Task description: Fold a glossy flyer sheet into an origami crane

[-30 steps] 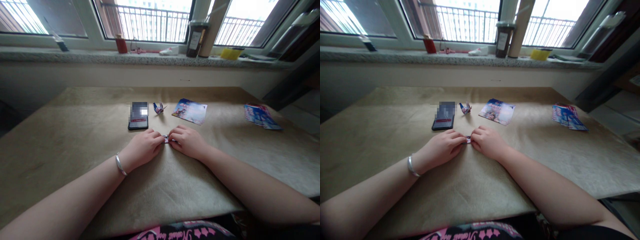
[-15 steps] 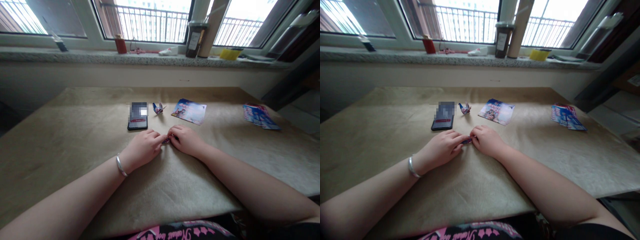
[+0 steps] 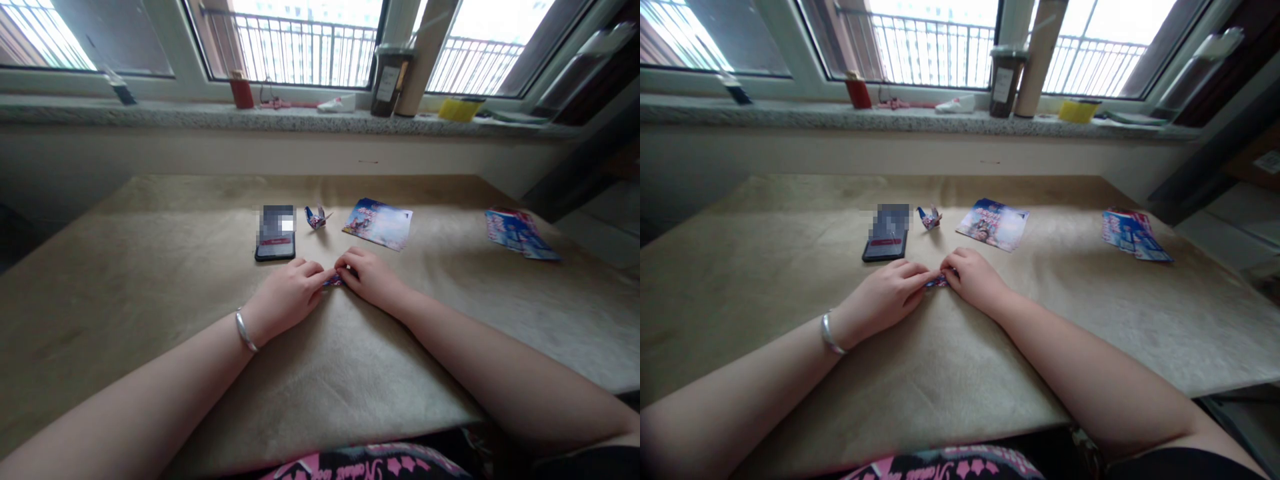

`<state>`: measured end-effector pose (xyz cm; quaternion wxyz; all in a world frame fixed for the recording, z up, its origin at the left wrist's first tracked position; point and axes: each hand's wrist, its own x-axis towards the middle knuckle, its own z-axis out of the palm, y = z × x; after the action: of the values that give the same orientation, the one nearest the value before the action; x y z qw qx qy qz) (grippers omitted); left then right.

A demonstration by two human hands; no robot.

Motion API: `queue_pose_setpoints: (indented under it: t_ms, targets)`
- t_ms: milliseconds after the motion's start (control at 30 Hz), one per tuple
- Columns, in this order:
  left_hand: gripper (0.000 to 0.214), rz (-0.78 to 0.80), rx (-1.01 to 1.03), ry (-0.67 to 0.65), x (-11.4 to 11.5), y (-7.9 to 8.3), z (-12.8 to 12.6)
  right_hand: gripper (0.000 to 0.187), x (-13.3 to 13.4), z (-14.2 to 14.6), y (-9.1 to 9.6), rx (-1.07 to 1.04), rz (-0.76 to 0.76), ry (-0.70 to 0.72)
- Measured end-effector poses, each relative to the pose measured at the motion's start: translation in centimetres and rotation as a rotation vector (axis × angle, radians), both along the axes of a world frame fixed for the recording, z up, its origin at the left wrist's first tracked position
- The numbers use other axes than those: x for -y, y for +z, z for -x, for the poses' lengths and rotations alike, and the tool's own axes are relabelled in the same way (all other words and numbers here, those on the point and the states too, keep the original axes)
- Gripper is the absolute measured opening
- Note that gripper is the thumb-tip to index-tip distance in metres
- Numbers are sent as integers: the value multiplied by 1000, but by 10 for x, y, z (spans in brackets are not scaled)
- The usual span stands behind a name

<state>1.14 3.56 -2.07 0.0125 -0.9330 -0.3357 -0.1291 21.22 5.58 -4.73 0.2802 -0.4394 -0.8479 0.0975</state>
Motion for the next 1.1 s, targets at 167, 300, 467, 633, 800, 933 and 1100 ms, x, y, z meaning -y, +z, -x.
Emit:
queue_pose_setpoints:
  t_ms: [167,300,467,633,800,933,1100]
  targets:
    - [31,-52,-24,8,2,0,-3,10,-2,-1,-1,-26,14,-24]
    - [31,-70,-43,20,2,1,-3,10,-1,-2,0,-14,24,-40]
    - [30,-35,-20,31,0,-1,-3,12,1,-2,3,16,19,-61]
    - [31,0,49,5,-4,-6,0,14,2,-6,2,40,3,-59]
    - [27,44,100,-8,-6,-5,1,11,2,-9,2,67,4,-44]
    - [24,49,120,-13,-6,-5,1,10,6,-8,4,76,18,25]
    - [22,43,123,12,-9,-8,2,11,11,-5,7,83,25,55]
